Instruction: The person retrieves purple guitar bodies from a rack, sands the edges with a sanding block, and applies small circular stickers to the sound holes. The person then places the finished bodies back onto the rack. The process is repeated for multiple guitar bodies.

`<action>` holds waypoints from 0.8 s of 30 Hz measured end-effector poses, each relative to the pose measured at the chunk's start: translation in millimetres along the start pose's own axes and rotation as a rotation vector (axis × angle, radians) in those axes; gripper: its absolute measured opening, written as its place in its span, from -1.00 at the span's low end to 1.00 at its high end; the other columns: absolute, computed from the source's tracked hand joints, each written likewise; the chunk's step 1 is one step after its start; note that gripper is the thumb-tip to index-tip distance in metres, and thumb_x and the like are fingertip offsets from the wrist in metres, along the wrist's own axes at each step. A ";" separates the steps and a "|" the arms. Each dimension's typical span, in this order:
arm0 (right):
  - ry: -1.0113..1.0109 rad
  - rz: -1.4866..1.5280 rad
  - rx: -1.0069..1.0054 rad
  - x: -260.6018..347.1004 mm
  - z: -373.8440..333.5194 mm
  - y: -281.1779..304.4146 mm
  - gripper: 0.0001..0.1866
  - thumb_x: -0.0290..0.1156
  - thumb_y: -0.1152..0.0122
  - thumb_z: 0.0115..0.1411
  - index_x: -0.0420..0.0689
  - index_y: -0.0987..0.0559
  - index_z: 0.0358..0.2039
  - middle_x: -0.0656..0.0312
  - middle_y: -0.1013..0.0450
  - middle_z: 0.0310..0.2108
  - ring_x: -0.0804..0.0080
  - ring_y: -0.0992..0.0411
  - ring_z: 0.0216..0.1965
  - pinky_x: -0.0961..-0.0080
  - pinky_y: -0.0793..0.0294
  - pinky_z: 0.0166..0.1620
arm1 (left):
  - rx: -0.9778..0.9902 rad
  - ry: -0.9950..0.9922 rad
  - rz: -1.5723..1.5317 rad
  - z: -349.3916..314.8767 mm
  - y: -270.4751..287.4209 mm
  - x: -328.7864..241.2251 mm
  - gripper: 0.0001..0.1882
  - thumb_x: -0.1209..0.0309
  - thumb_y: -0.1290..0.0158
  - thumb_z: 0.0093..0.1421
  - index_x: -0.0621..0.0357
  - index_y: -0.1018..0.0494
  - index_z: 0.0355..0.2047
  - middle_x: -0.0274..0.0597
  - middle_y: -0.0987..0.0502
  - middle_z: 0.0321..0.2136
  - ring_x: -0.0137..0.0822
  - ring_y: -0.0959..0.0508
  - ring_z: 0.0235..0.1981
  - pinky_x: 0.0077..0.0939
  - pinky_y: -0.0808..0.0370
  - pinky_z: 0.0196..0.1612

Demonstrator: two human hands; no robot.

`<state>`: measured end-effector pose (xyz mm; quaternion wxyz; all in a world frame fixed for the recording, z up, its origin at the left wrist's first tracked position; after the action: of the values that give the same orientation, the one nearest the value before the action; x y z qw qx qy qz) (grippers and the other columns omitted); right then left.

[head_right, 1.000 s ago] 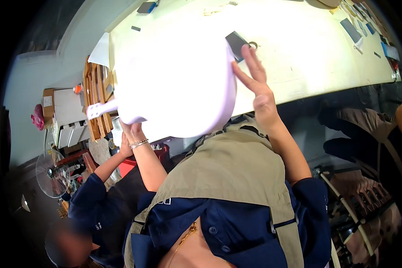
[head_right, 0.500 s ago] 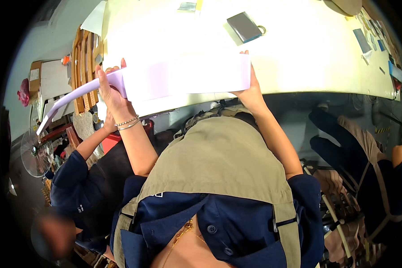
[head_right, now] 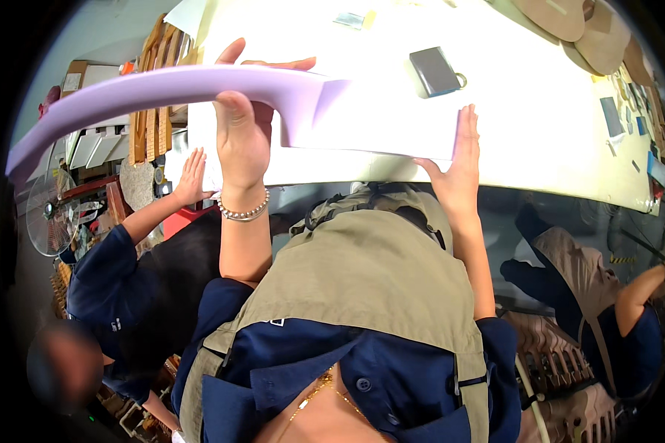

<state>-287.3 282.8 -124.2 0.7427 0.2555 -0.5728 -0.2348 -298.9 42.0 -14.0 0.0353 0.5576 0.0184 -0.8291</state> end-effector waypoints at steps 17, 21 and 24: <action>-0.189 -0.068 -0.072 -73.0 -2.0 1.3 -0.27 0.07 0.00 0.13 -0.19 -0.19 0.17 -0.06 -0.07 0.20 0.12 -0.03 0.23 -0.02 0.10 0.20 | 0.025 0.191 -0.009 39.9 34.6 40.7 -0.43 0.08 0.13 0.23 0.37 -0.21 0.03 0.08 -0.50 -0.21 -0.28 -0.54 -0.22 -0.47 -0.51 -0.20; -0.533 0.792 0.170 -84.7 -28.8 -41.1 -0.19 0.27 0.50 0.20 -0.11 -0.06 0.24 0.03 -0.05 0.22 0.19 -0.05 0.21 0.24 0.04 0.22 | -0.370 0.457 -0.293 12.5 101.7 96.7 -0.52 0.19 0.03 0.16 0.36 -0.33 -0.06 0.14 -0.47 -0.16 -0.29 -0.53 -0.19 -0.45 -0.52 -0.13; -0.539 0.990 0.204 -66.7 -35.7 -60.5 -0.13 0.34 0.64 0.14 -0.05 0.08 0.28 0.08 0.00 0.24 0.18 -0.07 0.20 0.30 -0.09 0.17 | -0.537 0.581 -0.376 -14.2 119.1 131.9 -0.54 0.17 0.04 0.17 0.32 -0.36 -0.09 0.06 -0.48 -0.17 -0.31 -0.51 -0.18 -0.48 -0.51 -0.10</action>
<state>-271.7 283.6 -219.8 0.5635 -0.0417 -0.8130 0.1408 -325.8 -80.7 -140.5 0.0209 0.7258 0.3435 -0.5956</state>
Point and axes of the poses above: each hand's wrist, its own z-axis towards the middle knuckle, its own y-axis out of the back of the hand, x = y × z, the point moved 7 cm from there along z, towards the middle knuckle
